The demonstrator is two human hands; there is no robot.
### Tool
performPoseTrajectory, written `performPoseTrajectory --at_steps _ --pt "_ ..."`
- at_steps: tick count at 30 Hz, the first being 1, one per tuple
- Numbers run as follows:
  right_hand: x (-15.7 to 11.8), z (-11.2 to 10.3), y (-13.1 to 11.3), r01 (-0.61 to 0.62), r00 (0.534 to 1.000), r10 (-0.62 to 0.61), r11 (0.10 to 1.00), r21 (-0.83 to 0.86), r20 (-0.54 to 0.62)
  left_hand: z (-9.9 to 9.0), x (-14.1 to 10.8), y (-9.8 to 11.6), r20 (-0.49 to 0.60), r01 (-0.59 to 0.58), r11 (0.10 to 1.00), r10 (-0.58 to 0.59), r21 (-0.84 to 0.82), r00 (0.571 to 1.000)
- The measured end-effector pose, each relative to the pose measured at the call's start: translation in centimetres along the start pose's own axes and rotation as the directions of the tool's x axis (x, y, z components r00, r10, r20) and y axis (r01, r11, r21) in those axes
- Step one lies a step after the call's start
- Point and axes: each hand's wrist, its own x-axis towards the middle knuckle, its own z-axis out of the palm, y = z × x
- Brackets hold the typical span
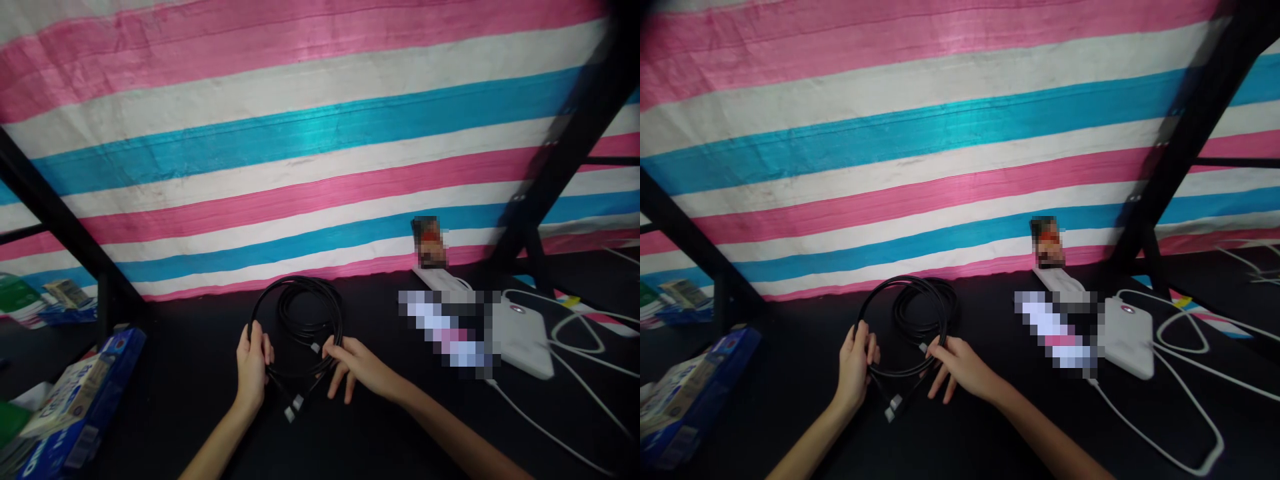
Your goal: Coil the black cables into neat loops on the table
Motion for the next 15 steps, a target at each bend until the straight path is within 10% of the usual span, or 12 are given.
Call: performPoseTrajectory --at_steps 15 --pt "0.72 -0.76 0.08 0.187 0.972 -0.181 0.982 0.027 -0.152 -0.56 0.67 0.03 0.124 0.112 0.993 -0.115 0.032 0.986"
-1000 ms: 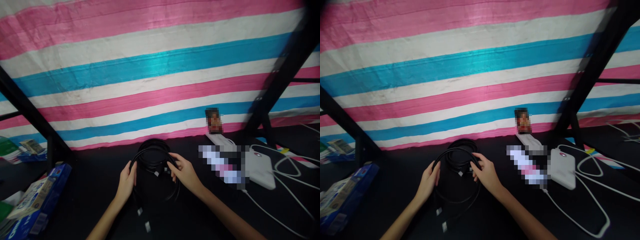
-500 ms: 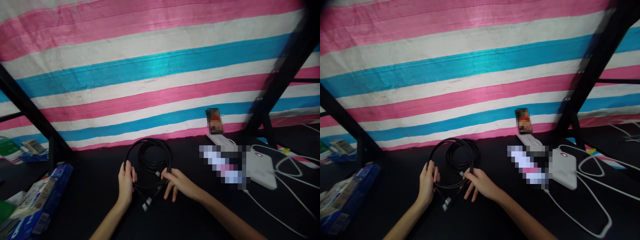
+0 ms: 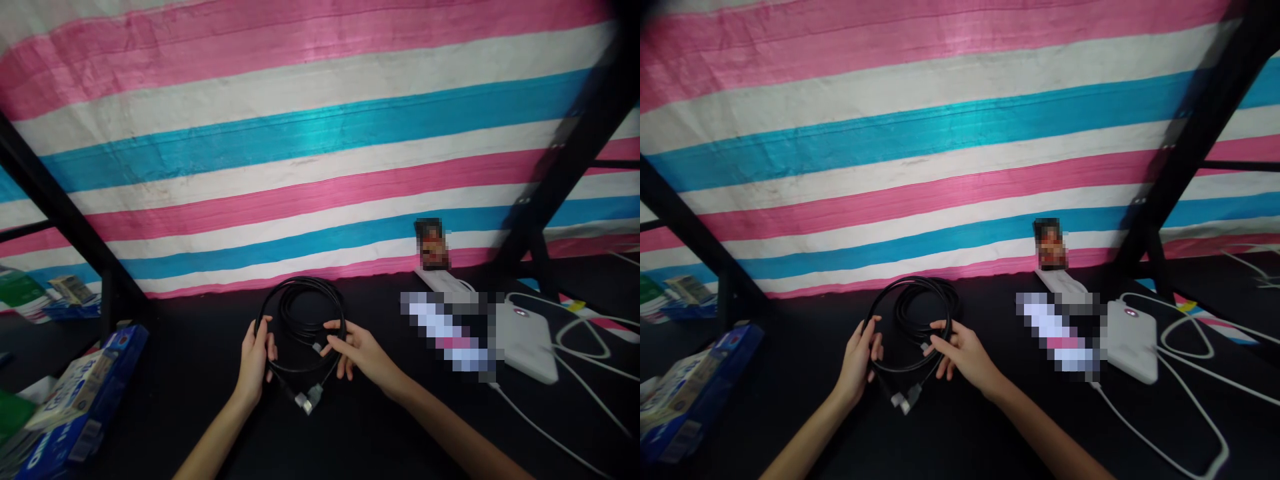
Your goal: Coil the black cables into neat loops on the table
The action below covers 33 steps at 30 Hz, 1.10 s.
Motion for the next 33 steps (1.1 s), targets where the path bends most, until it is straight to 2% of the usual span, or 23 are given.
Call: performPoseTrajectory --at_steps 6,12,18,23,29,33 --pt "-0.5 0.2 -0.9 0.02 0.995 -0.023 0.999 -0.028 -0.101 0.0 0.0 -0.1 0.034 0.035 0.999 -0.035 -0.005 0.999" --pt "-0.4 0.2 -0.5 0.097 0.992 -0.1 0.995 -0.039 -0.073 -0.2 0.2 -0.1 0.072 0.06 0.998 -0.058 -0.031 0.996" --pt "-0.6 0.0 -0.9 0.062 0.997 -0.061 0.998 0.016 -0.055 -0.2 0.0 -0.1 0.119 0.05 0.999 -0.05 0.002 0.992" --pt "-0.8 -0.3 -1.6 0.09 0.982 -0.078 0.994 0.066 -0.172 0.0 -0.3 0.1 0.199 0.014 1.0 -0.012 -0.009 0.98" --pt "-0.7 -0.5 -2.3 0.115 0.962 -0.085 0.988 0.102 -0.259 -0.1 0.0 0.0 0.29 0.131 0.99 -0.11 -0.054 0.951" --pt "-0.5 -0.7 -2.4 0.093 0.977 -0.071 0.991 0.099 -0.202 0.0 0.1 -0.7 0.304 0.139 0.986 -0.107 -0.087 0.947"
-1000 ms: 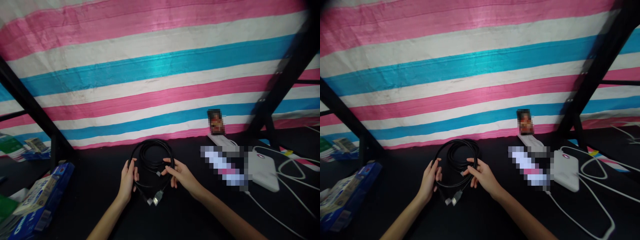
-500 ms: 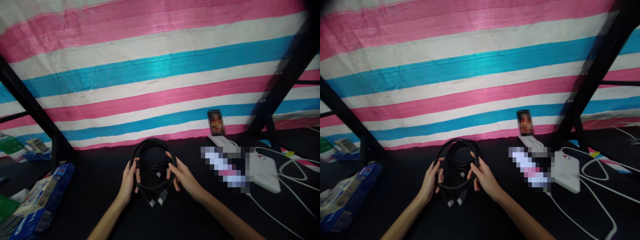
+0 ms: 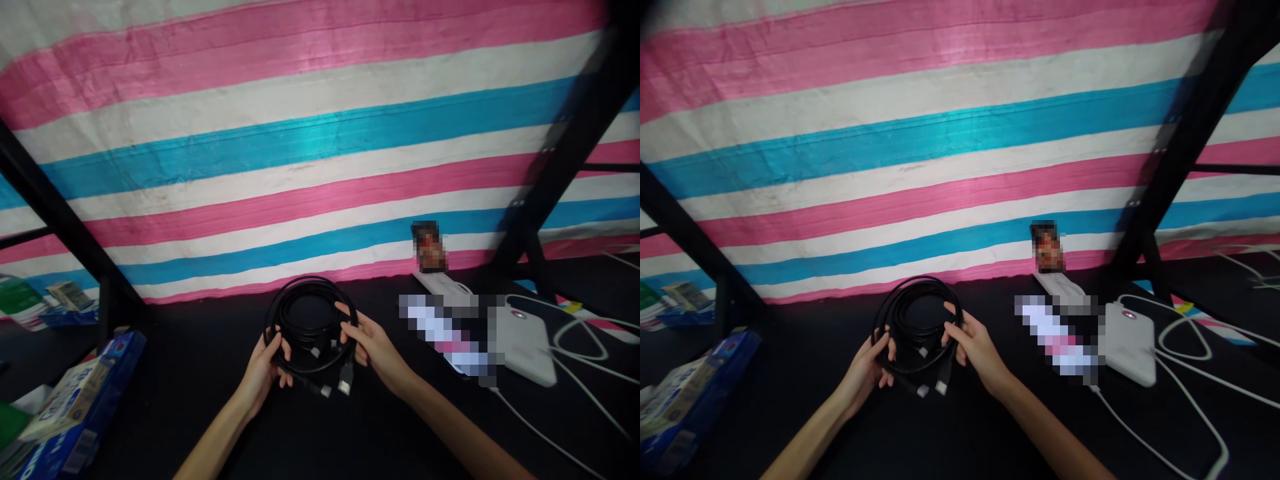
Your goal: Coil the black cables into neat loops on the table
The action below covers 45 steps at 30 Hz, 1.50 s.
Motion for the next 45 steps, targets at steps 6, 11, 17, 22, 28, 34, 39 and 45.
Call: performPoseTrajectory --at_steps 6,11,17,22,28,34,39,45 --pt "0.1 0.0 1.6 -0.016 0.995 0.033 0.985 -0.172 0.099 0.2 0.0 0.1 -0.036 0.009 1.0 -0.007 0.03 0.999" --pt "-0.1 0.2 2.3 -0.145 0.97 0.17 0.978 -0.15 0.175 0.3 0.0 0.4 -0.009 -0.022 0.992 0.023 0.121 1.0" --pt "-0.1 0.3 2.1 -0.148 0.975 0.162 0.984 -0.099 0.153 0.2 0.0 -0.2 0.086 0.072 0.985 -0.087 0.156 0.992" --pt "0.1 0.5 2.0 -0.137 0.987 0.141 0.989 -0.047 0.074 0.3 -0.2 -1.2 0.186 0.13 0.966 -0.174 0.225 0.967" --pt "0.3 0.3 1.9 -0.133 0.987 0.139 0.988 -0.076 0.082 0.2 0.0 -1.4 0.149 0.119 0.974 -0.148 0.191 0.978" --pt "0.3 0.2 2.4 -0.147 0.982 0.154 0.987 -0.072 0.106 0.2 0.3 -0.6 0.026 0.084 0.987 -0.088 0.137 0.996" --pt "0.2 0.3 2.5 -0.132 0.975 0.15 0.984 -0.117 0.161 -0.2 0.2 -0.2 -0.077 0.043 0.995 -0.036 0.094 0.996" --pt "0.0 0.3 2.3 -0.136 0.974 0.155 0.983 -0.123 0.162 0.1 0.2 -0.1 -0.025 0.158 0.987 -0.157 0.034 0.987"
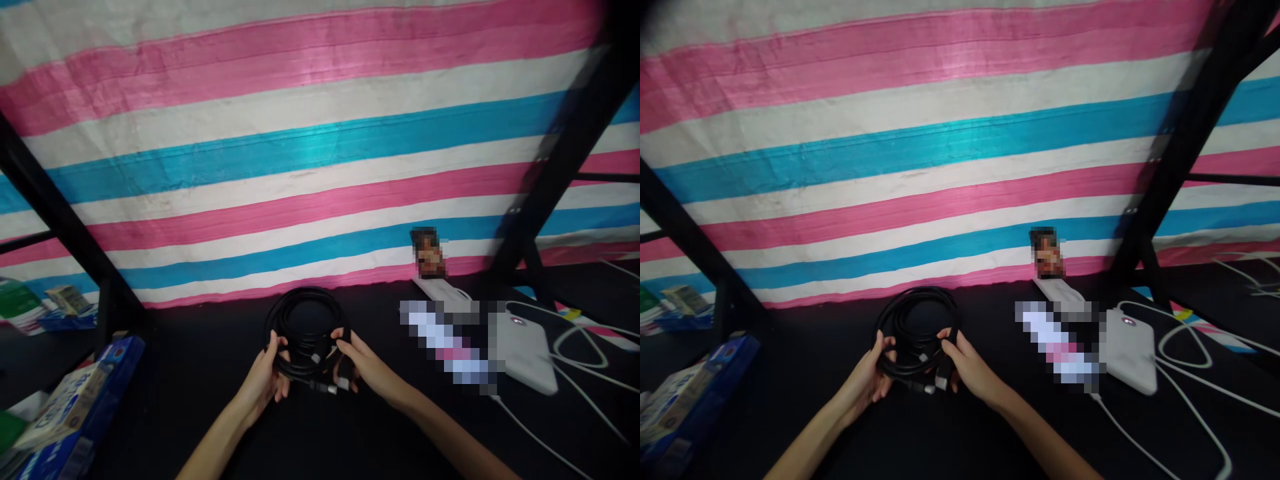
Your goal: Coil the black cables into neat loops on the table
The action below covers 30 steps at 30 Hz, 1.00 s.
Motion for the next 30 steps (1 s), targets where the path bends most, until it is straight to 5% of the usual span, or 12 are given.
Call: performPoseTrajectory --at_steps 12,20,30 --pt "-1.0 0.1 -0.9 -0.153 0.954 0.099 0.973 0.174 0.283 -0.1 -0.7 0.3 -0.001 -0.05 0.997 0.05 0.065 0.999" --pt "-1.0 0.0 -1.2 -0.103 0.983 0.08 0.985 0.135 0.167 -0.1 -0.9 0.7 0.105 -0.074 0.989 0.06 0.13 0.993" --pt "-0.4 -0.2 -0.8 -0.057 0.994 0.042 0.986 0.157 0.103 -0.4 -0.1 1.0 -0.221 0.004 1.0 -0.001 0.012 0.975"
